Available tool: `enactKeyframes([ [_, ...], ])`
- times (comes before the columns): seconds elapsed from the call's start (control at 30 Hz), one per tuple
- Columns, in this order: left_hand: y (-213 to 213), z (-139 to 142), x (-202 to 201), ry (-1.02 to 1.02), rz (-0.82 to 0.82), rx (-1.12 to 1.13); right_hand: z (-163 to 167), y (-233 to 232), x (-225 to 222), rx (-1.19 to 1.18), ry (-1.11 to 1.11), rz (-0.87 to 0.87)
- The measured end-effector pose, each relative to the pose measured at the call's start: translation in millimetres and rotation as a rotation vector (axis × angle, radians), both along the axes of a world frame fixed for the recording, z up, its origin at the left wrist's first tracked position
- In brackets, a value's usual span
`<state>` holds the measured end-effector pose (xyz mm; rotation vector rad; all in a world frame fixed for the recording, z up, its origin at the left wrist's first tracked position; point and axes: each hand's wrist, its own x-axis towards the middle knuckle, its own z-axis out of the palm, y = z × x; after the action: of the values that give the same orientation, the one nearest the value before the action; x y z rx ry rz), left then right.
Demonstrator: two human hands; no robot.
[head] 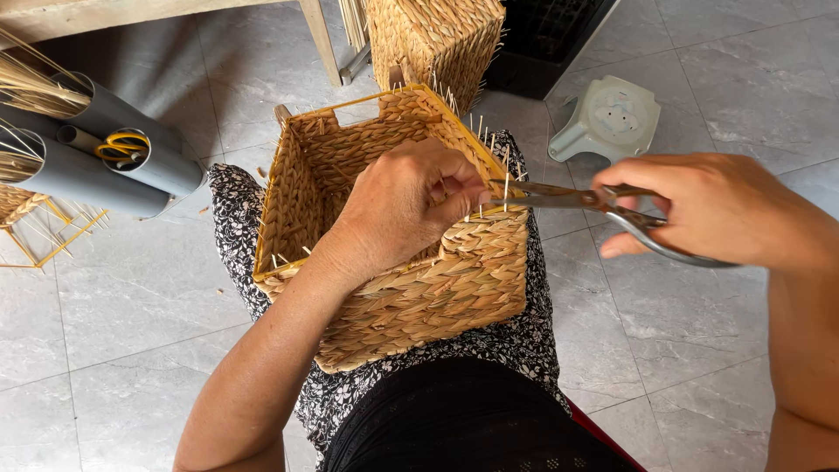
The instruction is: The person sits with a woven water-hyacinth basket on their lap and uses scissors to trim off the protruding ends of wooden sticks sticking out of the basket's rim and sides. They rotate and reposition the basket repeatedly to reach and cut the stick ends on different faces.
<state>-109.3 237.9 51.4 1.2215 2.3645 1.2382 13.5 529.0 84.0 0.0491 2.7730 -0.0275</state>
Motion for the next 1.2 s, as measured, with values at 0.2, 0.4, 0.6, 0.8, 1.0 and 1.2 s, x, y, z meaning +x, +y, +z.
enactKeyframes([
  [0.2,-5.0,1.0,5.5,0.116,-0.021,0.071,-1.5,0.3,48.6,-0.156,0.273,0.127],
  [0.4,-1.8,-1.9,4.8,0.14,-0.031,0.107,4.3,-22.0,52.1,-0.045,0.16,0.041],
  [0.6,-6.9,-5.7,7.1,0.182,-0.089,0.193,5.0,-32.2,41.7,-0.056,0.171,0.049],
  [0.8,-6.6,-6.4,8.3,0.193,-0.102,0.175,5.1,-36.9,37.7,-0.044,0.163,0.039],
  [1.0,-6.2,-7.5,8.5,0.203,-0.102,0.212,8.6,-41.3,42.8,0.018,0.267,0.138],
  [1.2,-5.5,-14.0,9.5,0.197,-0.067,0.176,-0.2,-33.5,47.9,0.106,0.349,0.272],
])
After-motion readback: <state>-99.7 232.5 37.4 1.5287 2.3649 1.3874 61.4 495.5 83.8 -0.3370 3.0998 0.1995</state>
